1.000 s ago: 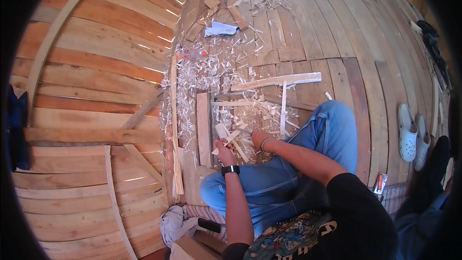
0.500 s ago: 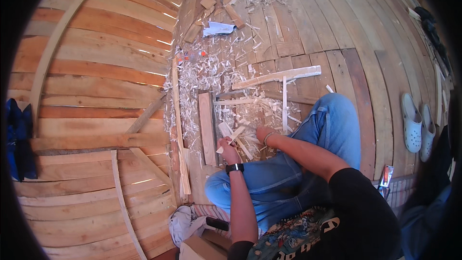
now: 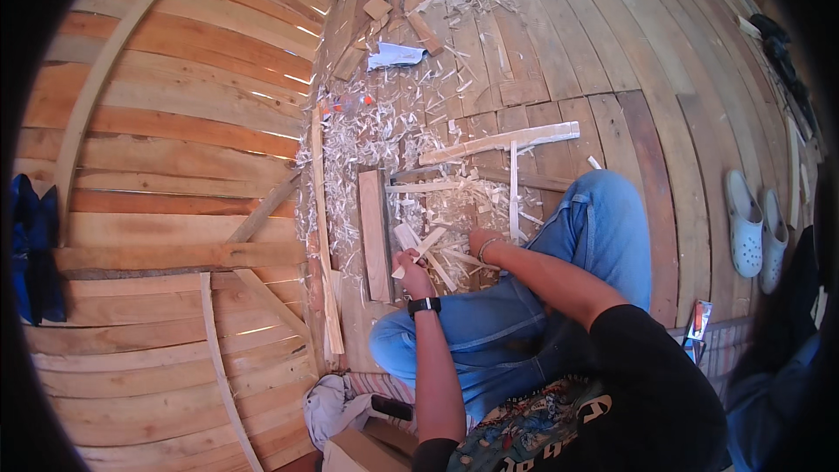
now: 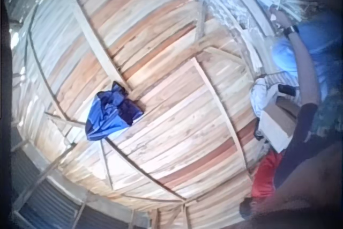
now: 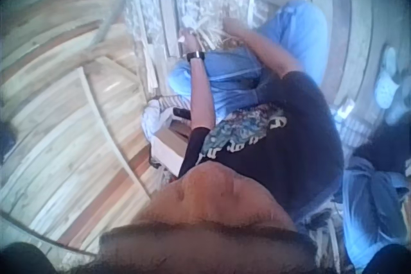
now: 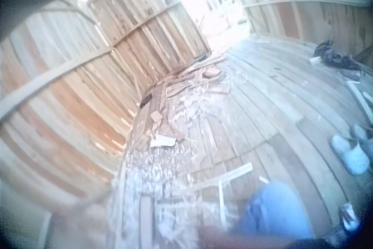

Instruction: The person shaves a piece of wood with a curved knife, removing thin strips while sitting on the floor.

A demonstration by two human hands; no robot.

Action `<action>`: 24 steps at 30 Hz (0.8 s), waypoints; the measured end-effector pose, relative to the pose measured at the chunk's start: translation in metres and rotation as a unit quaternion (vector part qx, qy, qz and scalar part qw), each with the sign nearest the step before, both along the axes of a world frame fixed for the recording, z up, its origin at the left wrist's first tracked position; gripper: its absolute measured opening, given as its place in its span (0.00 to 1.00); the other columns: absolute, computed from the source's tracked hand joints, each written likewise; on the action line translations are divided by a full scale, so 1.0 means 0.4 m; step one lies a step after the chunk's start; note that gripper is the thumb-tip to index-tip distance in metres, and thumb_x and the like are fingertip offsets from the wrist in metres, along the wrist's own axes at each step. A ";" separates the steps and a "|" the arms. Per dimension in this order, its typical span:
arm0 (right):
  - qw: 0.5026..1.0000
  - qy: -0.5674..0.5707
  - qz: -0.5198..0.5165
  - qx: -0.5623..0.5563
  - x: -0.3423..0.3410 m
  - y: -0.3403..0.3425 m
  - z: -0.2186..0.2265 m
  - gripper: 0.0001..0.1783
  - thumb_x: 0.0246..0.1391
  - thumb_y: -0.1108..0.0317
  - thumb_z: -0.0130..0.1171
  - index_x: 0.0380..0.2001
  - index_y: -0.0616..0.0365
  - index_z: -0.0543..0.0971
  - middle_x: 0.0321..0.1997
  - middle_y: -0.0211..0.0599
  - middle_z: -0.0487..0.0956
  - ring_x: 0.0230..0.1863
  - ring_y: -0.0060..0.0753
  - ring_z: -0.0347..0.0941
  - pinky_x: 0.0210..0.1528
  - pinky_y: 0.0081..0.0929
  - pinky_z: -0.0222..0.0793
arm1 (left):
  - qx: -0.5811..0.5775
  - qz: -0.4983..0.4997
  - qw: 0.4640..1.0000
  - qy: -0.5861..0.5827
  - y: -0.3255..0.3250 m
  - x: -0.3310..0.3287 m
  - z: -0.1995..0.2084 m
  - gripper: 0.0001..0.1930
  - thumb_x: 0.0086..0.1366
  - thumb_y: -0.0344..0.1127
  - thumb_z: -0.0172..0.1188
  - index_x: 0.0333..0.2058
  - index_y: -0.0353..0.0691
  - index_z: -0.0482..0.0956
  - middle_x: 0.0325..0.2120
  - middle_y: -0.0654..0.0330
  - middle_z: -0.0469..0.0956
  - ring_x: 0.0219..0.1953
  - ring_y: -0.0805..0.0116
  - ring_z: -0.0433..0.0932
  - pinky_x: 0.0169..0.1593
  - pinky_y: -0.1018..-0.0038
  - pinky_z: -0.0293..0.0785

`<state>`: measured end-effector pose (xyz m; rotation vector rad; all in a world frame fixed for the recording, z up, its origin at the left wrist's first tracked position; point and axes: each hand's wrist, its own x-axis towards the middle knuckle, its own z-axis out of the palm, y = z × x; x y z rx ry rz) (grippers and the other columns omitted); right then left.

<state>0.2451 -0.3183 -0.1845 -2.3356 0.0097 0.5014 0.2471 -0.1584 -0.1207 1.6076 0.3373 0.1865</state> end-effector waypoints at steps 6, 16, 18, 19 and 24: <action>0.999 0.007 0.029 0.028 -0.003 0.042 -0.016 0.13 0.47 0.72 0.45 0.36 0.68 0.71 0.35 0.58 0.76 0.38 0.53 0.75 0.39 0.42 0.70 | 0.006 -0.008 1.000 0.000 0.005 -0.003 -0.010 0.12 0.66 0.37 0.37 0.24 0.42 0.64 0.20 0.64 0.68 0.17 0.78 0.63 0.21 0.81 0.59; 1.000 0.019 -0.003 -0.016 0.009 0.059 -0.083 0.13 0.50 0.68 0.47 0.37 0.66 0.73 0.35 0.53 0.77 0.38 0.48 0.76 0.38 0.38 0.72 | -0.006 -0.010 1.000 -0.002 -0.005 -0.001 -0.003 0.14 0.66 0.37 0.37 0.23 0.41 0.65 0.20 0.63 0.69 0.17 0.77 0.63 0.23 0.80 0.60; 0.999 -0.035 0.035 0.020 0.012 0.098 -0.070 0.14 0.50 0.69 0.47 0.38 0.67 0.72 0.35 0.54 0.77 0.38 0.49 0.76 0.38 0.39 0.72 | 0.015 -0.009 1.000 -0.022 0.010 0.007 -0.011 0.13 0.66 0.38 0.37 0.23 0.41 0.64 0.20 0.63 0.68 0.17 0.77 0.62 0.22 0.80 0.60; 0.999 -0.030 0.021 0.017 0.026 0.092 -0.069 0.14 0.50 0.69 0.46 0.37 0.67 0.72 0.34 0.54 0.77 0.38 0.49 0.76 0.38 0.39 0.72 | 0.007 -0.001 1.000 -0.024 0.018 0.013 -0.014 0.13 0.66 0.38 0.37 0.23 0.41 0.64 0.20 0.63 0.68 0.16 0.77 0.62 0.22 0.80 0.60; 0.985 -0.075 0.139 -0.064 0.033 0.070 -0.079 0.13 0.47 0.72 0.46 0.34 0.71 0.72 0.33 0.58 0.76 0.37 0.50 0.76 0.36 0.37 0.72 | 0.012 -0.005 1.000 -0.015 0.001 0.011 -0.008 0.14 0.66 0.39 0.37 0.24 0.41 0.63 0.19 0.63 0.67 0.16 0.77 0.62 0.20 0.80 0.60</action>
